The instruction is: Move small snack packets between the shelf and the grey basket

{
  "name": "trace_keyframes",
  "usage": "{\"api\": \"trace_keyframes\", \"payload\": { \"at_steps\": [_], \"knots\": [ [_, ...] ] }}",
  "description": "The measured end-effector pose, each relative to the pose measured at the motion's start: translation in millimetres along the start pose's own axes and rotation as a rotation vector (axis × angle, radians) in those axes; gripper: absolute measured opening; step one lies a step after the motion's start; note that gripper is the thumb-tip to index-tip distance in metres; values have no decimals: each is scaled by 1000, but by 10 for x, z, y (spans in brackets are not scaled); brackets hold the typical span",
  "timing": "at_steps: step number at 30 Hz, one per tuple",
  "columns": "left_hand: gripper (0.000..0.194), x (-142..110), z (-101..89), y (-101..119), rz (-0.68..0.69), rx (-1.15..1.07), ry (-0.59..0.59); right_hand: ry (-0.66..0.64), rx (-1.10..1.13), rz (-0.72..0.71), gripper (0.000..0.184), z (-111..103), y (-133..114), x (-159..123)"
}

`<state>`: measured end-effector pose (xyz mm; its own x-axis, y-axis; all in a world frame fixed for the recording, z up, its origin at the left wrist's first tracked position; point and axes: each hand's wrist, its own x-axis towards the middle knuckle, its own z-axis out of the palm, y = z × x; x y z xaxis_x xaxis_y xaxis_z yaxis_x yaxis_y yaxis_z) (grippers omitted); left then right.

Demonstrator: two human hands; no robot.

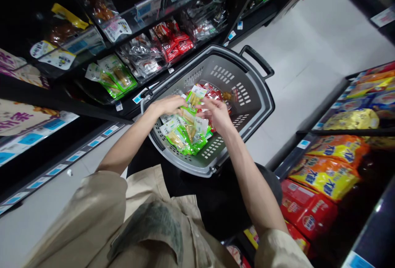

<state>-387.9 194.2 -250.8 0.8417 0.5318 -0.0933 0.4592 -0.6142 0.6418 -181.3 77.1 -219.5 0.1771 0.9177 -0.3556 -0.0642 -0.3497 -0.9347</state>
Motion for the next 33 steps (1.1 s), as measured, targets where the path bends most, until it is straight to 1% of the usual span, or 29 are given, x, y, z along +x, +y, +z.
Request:
{"api": "trace_keyframes", "payload": {
  "at_steps": [1,2,3,5,6,7,8,10,11,12,14,17,19,21,25,29,33],
  "knots": [
    [6,-1,-47,36,61,1,-9,58,110,-9,44,-48,-21,19],
    [7,-3,-94,83,111,-11,7,127,198,-30,41,-101,-28,45],
    [10,-6,-137,137,140,-35,51,201,265,-52,38,-155,-22,73],
    [14,-21,-198,252,128,-109,198,332,356,-72,33,-248,10,123],
    [14,-32,-212,304,97,-148,268,365,391,-68,34,-276,25,136],
    [14,-44,-217,347,57,-183,328,370,422,-61,37,-285,32,138],
    [14,-55,-213,380,13,-212,382,347,447,-56,43,-274,26,126],
    [16,-71,-194,415,-62,-261,462,252,463,-70,53,-193,-20,70],
    [17,-75,-182,422,-84,-292,482,202,446,-87,54,-134,-56,31],
    [18,-78,-170,426,-91,-341,482,161,413,-106,52,-71,-93,-9],
    [22,-83,-146,437,-72,-493,412,113,338,-136,45,39,-153,-74],
    [40,-96,-98,475,-25,-735,230,133,298,-141,41,102,-177,-104],
    [47,-108,-55,503,-19,-804,166,171,311,-124,41,84,-162,-88],
    [47,-116,-16,524,-37,-805,168,198,316,-111,42,55,-145,-68],
    [40,-116,11,555,-101,-725,251,219,281,-101,44,38,-137,-56],
    [39,-108,-5,577,-139,-702,302,215,230,-104,46,61,-158,-61],
    [42,-110,0,557,-166,-684,331,195,220,-113,43,79,-200,-63]
  ]
}}
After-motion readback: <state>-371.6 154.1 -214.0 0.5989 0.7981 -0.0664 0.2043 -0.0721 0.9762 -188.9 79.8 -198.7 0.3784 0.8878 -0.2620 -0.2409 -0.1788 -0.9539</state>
